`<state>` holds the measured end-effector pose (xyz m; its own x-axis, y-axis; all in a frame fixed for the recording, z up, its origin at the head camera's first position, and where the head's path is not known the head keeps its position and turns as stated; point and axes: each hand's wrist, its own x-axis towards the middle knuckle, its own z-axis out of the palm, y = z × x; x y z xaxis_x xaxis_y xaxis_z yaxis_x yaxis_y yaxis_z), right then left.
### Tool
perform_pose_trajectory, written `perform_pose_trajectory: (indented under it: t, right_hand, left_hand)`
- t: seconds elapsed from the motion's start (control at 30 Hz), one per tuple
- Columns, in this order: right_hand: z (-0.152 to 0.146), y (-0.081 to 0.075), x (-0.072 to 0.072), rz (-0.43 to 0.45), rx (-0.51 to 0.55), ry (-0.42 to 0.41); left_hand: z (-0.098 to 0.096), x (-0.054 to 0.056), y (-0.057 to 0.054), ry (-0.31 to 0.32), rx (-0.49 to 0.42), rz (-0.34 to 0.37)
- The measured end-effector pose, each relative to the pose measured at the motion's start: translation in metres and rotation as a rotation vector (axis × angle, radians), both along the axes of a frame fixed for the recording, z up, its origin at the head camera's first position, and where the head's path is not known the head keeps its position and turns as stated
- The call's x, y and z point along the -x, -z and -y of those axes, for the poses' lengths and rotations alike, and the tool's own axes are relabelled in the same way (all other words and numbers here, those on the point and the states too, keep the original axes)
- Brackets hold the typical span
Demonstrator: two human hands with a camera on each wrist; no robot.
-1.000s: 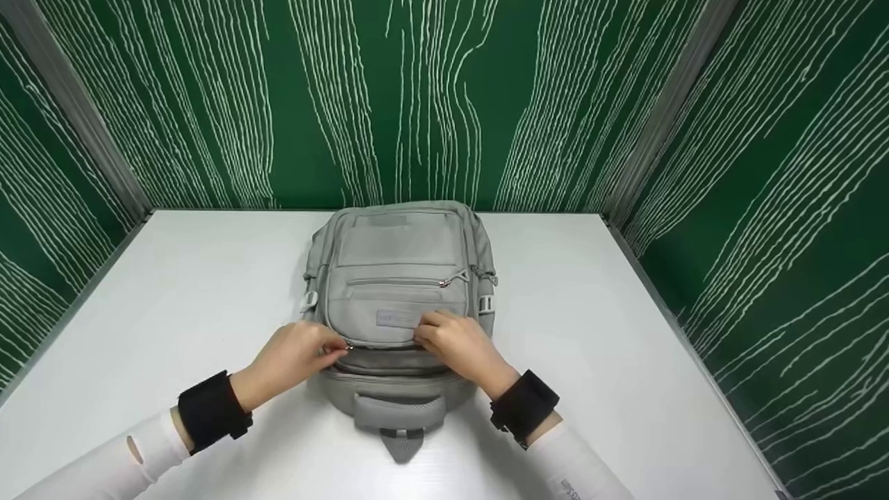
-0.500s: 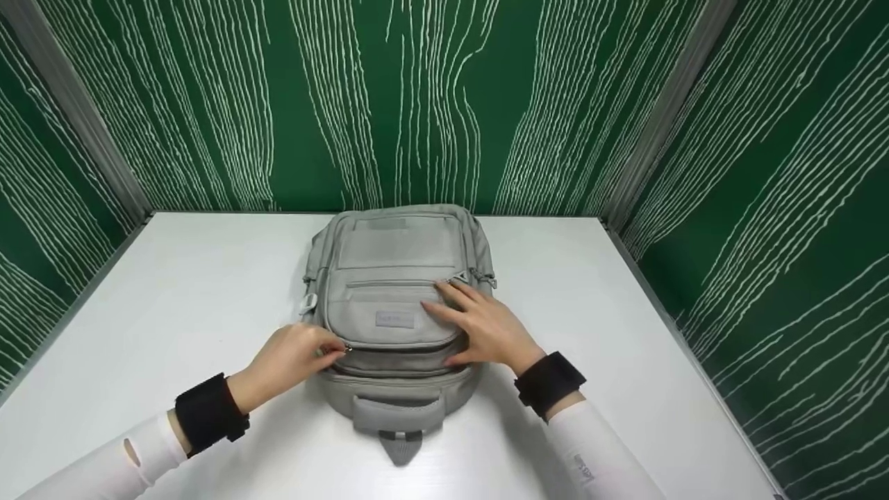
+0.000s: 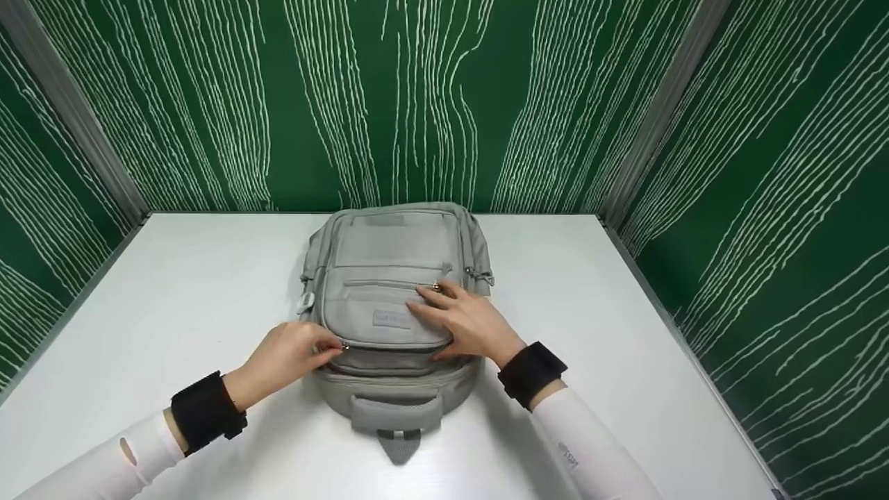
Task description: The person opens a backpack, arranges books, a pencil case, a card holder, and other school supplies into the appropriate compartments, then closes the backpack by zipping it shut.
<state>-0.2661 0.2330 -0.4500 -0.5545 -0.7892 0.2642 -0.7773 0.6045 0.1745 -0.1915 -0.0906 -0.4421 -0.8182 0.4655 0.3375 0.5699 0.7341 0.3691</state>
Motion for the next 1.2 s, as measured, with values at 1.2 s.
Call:
perform_pose_trajectory:
  t: [1.2]
  right_hand:
    - [0.109,0.012,-0.030,-0.084,0.166,0.340]
  left_hand:
    - [0.016,0.021,0.004,-0.126,-0.028,-0.034]
